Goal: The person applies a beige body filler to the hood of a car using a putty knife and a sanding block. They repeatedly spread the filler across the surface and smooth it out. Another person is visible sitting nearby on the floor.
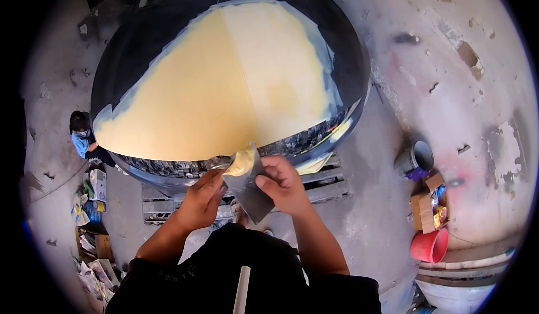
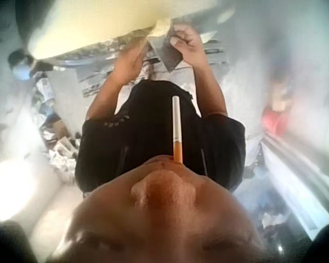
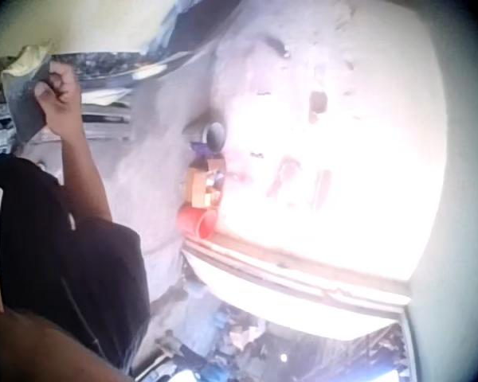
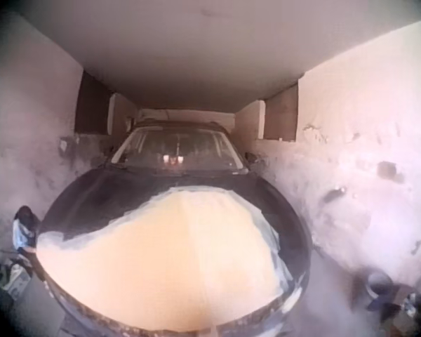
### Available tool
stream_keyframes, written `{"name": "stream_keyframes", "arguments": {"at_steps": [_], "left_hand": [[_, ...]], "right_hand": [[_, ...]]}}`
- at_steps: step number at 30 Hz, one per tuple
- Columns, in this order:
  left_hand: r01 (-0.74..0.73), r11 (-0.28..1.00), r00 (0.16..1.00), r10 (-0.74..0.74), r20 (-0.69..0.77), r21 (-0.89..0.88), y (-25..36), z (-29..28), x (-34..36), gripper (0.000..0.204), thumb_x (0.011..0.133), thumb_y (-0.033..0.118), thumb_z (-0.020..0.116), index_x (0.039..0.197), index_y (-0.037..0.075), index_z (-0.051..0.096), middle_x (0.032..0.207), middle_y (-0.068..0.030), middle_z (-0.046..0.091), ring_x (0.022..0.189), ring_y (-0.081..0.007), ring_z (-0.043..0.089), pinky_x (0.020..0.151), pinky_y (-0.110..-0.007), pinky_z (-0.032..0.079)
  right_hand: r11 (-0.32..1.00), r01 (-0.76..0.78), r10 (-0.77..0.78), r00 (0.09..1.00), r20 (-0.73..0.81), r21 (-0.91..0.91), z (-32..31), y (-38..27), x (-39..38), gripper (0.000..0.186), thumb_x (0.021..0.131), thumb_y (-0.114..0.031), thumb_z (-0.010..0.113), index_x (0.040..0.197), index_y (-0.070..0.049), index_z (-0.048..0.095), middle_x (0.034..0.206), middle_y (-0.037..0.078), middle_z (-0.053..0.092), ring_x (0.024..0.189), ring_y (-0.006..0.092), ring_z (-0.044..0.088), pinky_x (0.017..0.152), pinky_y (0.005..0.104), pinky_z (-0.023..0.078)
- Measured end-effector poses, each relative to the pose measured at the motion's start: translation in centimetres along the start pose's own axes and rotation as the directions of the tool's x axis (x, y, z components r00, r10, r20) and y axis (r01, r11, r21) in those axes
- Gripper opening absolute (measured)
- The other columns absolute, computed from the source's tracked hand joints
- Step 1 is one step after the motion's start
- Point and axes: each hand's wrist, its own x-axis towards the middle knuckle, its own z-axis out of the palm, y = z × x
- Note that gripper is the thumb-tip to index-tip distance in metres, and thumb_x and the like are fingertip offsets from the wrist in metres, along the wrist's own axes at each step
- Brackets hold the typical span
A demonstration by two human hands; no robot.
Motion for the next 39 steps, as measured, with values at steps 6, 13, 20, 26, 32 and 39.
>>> {"name": "stream_keyframes", "arguments": {"at_steps": [6, 13, 20, 26, 32, 39], "left_hand": [[0.263, 0.832, 0.959, -0.282, 0.036, -0.489, -4.3, 0.0, -1.5, 0.040, 0.089, -0.005, 0.048, 0.128, -0.001, 0.047, 0.117, -0.0113, 0.060, 0.107, -0.0151, 0.055, 0.089, -0.029, 0.043], [0.101, 0.377, 0.992, -0.106, 0.066, -0.921, -3.5, 0.4, -0.9, 0.035, 0.091, -0.004, 0.048, 0.126, -0.002, 0.048, 0.116, -0.0096, 0.059, 0.107, -0.0134, 0.054, 0.093, -0.028, 0.041], [-0.038, 0.412, 0.950, -0.268, -0.162, -0.910, -0.4, 1.4, 1.7, 0.045, 0.092, -0.005, 0.044, 0.135, 0.001, 0.034, 0.123, -0.0102, 0.054, 0.115, -0.0160, 0.050, 0.098, -0.032, 0.038], [-0.047, 0.401, 0.940, -0.292, -0.176, -0.915, -0.2, 2.3, 2.1, 0.053, 0.089, -0.010, 0.040, 0.139, 0.003, 0.028, 0.132, -0.0114, 0.047, 0.123, -0.0174, 0.044, 0.102, -0.031, 0.033], [-0.014, 0.877, 0.922, -0.175, -0.347, -0.480, -1.5, 1.3, 2.7, 0.052, 0.088, -0.011, 0.041, 0.138, 0.001, 0.032, 0.131, -0.0125, 0.049, 0.119, -0.0205, 0.049, 0.099, -0.028, 0.036], [-0.274, 0.816, 0.660, -0.226, -0.717, -0.509, -5.0, -5.0, 2.3, 0.050, 0.086, -0.008, 0.047, 0.134, -0.003, 0.034, 0.127, -0.0153, 0.051, 0.118, -0.0228, 0.049, 0.101, -0.035, 0.035]], "right_hand": [[0.907, 0.326, -0.263, 0.933, 0.246, -0.265, -1.3, -6.2, 1.2, 0.034, 0.084, 0.005, 0.056, 0.117, 0.002, 0.053, 0.115, 0.015, 0.059, 0.107, 0.0228, 0.056, 0.089, 0.0344, 0.045], [0.739, 0.294, 0.019, 0.890, 0.455, -0.607, 0.1, -7.7, 2.8, 0.040, 0.071, 0.009, 0.060, 0.109, -0.003, 0.062, 0.121, 0.017, 0.055, 0.112, 0.0313, 0.055, 0.091, 0.0393, 0.044], [0.263, 0.251, -0.396, 0.909, 0.133, -0.932, -1.7, -7.4, 3.0, 0.034, 0.074, -0.011, 0.070, 0.107, -0.006, 0.064, 0.118, 0.014, 0.055, 0.109, 0.0350, 0.051, 0.090, 0.0424, 0.043], [-0.029, 0.409, -0.374, 0.842, 0.389, -0.912, 1.5, -7.5, 2.9, 0.036, 0.071, -0.017, 0.073, 0.105, -0.010, 0.066, 0.119, 0.010, 0.054, 0.112, 0.0371, 0.049, 0.090, 0.0442, 0.039], [0.009, 0.445, -0.182, 0.881, 0.436, -0.896, 0.8, -4.9, 4.9, 0.038, 0.069, -0.015, 0.072, 0.106, -0.009, 0.065, 0.120, 0.009, 0.052, 0.111, 0.0334, 0.050, 0.087, 0.0438, 0.040], [0.113, 0.196, -0.213, 0.962, 0.169, -0.974, -6.0, -8.1, 19.2, 0.042, 0.071, -0.006, 0.066, 0.112, -0.006, 0.057, 0.124, 0.015, 0.054, 0.114, 0.0358, 0.048, 0.098, 0.0397, 0.038]]}}
